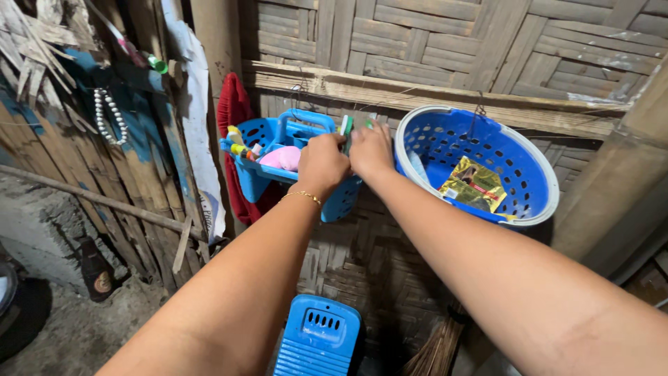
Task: The person pours water from a blue plastic cup into a white toilet bowl, then uses a red-handled brush to scrub the interior. They later reach into a wall-mounted blue basket and handle toothbrushes and a tube of toothpaste.
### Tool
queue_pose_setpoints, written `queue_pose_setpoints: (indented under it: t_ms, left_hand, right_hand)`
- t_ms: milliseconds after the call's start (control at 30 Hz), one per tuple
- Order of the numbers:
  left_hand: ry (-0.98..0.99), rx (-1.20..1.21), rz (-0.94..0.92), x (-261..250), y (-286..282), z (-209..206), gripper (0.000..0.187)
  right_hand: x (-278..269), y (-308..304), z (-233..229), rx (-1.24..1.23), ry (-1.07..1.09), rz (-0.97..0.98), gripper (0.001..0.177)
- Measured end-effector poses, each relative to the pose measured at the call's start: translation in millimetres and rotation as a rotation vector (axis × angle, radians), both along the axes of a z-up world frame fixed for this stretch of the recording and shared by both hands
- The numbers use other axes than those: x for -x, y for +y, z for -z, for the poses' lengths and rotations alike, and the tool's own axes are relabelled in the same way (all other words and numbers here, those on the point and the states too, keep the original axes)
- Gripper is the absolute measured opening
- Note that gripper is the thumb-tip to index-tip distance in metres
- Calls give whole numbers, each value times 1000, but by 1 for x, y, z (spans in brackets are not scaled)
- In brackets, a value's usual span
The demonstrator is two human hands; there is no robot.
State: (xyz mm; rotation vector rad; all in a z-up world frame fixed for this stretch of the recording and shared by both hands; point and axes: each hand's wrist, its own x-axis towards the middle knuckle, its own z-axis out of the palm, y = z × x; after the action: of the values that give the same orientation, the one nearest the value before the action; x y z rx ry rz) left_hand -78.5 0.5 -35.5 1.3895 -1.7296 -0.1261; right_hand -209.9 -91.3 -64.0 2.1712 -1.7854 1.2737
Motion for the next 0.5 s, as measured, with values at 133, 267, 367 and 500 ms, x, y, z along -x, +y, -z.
queue_pose_setpoints:
  t_ms: [133, 267, 367, 500]
  left_hand:
    - [-209, 192, -113, -1, 7, -4, 37]
    - [-314, 301, -108, -7, 2, -6, 49]
    - [-375, 466, -157, -9, -5, -6, 53]
    - [-389, 219, -170, -9, -13, -2, 70]
  right_hand:
    - [-5, 13, 19, 319, 101, 86, 56]
    - [-10, 23, 1, 544, 300, 109, 34]
    - [-11, 37, -16, 346, 425, -28, 38]
    - [-12, 57, -32, 102, 593, 8, 39]
